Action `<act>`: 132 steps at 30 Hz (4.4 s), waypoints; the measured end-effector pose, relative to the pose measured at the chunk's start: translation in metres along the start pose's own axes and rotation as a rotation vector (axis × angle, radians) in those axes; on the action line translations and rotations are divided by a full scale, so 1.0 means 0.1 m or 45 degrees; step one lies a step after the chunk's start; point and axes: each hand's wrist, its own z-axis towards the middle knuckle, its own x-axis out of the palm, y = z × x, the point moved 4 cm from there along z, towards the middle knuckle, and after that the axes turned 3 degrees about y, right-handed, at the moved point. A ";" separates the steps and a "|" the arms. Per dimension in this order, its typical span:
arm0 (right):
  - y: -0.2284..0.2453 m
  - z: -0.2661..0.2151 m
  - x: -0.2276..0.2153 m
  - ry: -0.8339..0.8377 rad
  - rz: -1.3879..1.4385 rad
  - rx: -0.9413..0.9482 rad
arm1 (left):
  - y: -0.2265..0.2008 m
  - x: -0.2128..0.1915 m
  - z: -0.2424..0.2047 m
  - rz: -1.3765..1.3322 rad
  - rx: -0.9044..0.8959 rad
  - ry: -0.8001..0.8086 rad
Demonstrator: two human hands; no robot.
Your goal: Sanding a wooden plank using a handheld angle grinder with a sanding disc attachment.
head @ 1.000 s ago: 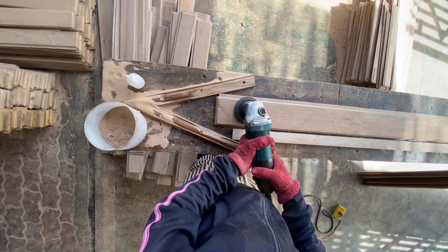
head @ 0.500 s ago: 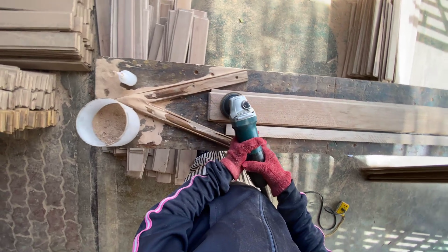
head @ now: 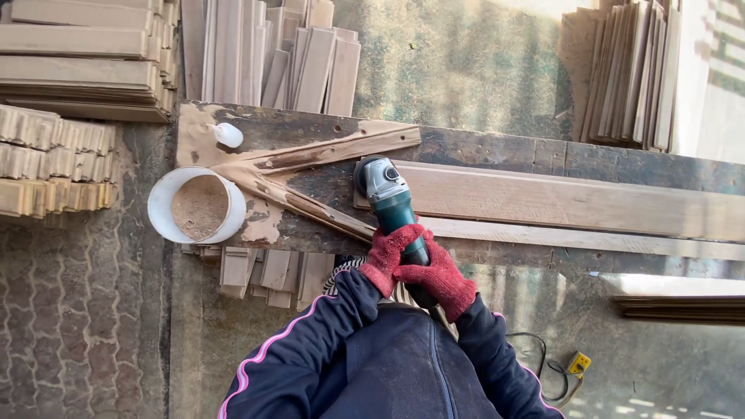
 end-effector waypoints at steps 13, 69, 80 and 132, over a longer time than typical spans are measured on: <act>-0.24 -0.20 -0.47 -0.253 0.389 0.061 | 0.27 0.64 -0.07 0.163 -0.090 0.236; -0.70 -0.48 -1.03 -0.315 0.445 -0.153 | 0.93 1.01 -0.08 0.271 -0.103 0.290; -0.45 -0.34 -0.01 -0.086 0.232 -0.068 | 0.13 0.04 -0.53 -0.104 0.118 0.455; -0.96 -0.51 -1.87 -0.323 0.443 -0.067 | 1.43 1.68 -0.18 0.299 -0.213 0.255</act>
